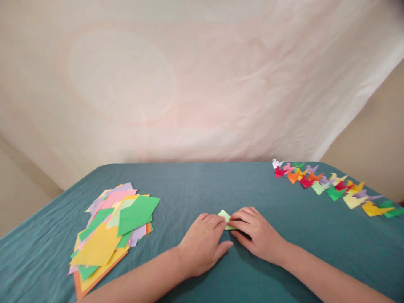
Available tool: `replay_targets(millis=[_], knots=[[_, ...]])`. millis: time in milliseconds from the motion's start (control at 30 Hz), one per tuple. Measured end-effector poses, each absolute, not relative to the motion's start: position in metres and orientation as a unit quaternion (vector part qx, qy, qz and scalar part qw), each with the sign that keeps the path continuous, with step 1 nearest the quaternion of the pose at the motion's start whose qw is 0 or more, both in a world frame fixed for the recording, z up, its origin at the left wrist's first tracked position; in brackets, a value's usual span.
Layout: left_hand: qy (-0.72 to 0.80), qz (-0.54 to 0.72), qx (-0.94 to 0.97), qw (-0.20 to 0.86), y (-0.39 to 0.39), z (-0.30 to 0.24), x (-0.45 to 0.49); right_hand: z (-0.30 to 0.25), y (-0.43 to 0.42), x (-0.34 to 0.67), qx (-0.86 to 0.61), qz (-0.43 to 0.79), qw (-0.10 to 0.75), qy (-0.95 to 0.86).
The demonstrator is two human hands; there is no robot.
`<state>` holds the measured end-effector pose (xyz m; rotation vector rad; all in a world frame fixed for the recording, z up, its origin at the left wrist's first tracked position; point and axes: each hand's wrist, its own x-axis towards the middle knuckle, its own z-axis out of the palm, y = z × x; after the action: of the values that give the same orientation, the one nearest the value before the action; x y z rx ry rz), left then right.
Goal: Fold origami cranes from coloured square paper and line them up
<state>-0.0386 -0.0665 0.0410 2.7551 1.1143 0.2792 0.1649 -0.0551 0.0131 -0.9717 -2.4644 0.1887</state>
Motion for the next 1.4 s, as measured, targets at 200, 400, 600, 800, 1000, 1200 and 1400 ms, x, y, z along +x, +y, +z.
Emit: replay_targets(millis=[200, 400, 600, 800, 1000, 1200, 1400], knots=[[0.356, 0.083, 0.928, 0.075, -0.062, 0.043, -0.04, 0.012, -0.055, 0.165, -0.331, 0.036, 0.239, -0.912], [0.337, 0.082, 0.934, 0.085, -0.058, 0.046, -0.045, 0.017, -0.058, 0.163, -0.321, 0.01, 0.19, -0.928], [0.319, 0.066, 0.943, 0.069, -0.056, 0.047, -0.047, 0.022, -0.061, 0.162, -0.328, 0.002, 0.146, -0.933], [0.309, 0.05, 0.949, 0.038, -0.055, 0.046, -0.046, 0.022, -0.065, 0.161, -0.324, -0.019, 0.139, -0.936], [0.304, 0.046, 0.951, 0.03, -0.055, 0.046, -0.046, 0.025, -0.069, 0.163, -0.33, -0.021, 0.124, -0.936], [0.304, 0.043, 0.952, 0.024, -0.055, 0.045, -0.046, 0.031, -0.071, 0.166, -0.34, 0.001, 0.113, -0.934], [0.307, 0.048, 0.95, 0.028, -0.055, 0.043, -0.046, 0.038, -0.074, 0.172, -0.374, 0.038, 0.086, -0.923]])
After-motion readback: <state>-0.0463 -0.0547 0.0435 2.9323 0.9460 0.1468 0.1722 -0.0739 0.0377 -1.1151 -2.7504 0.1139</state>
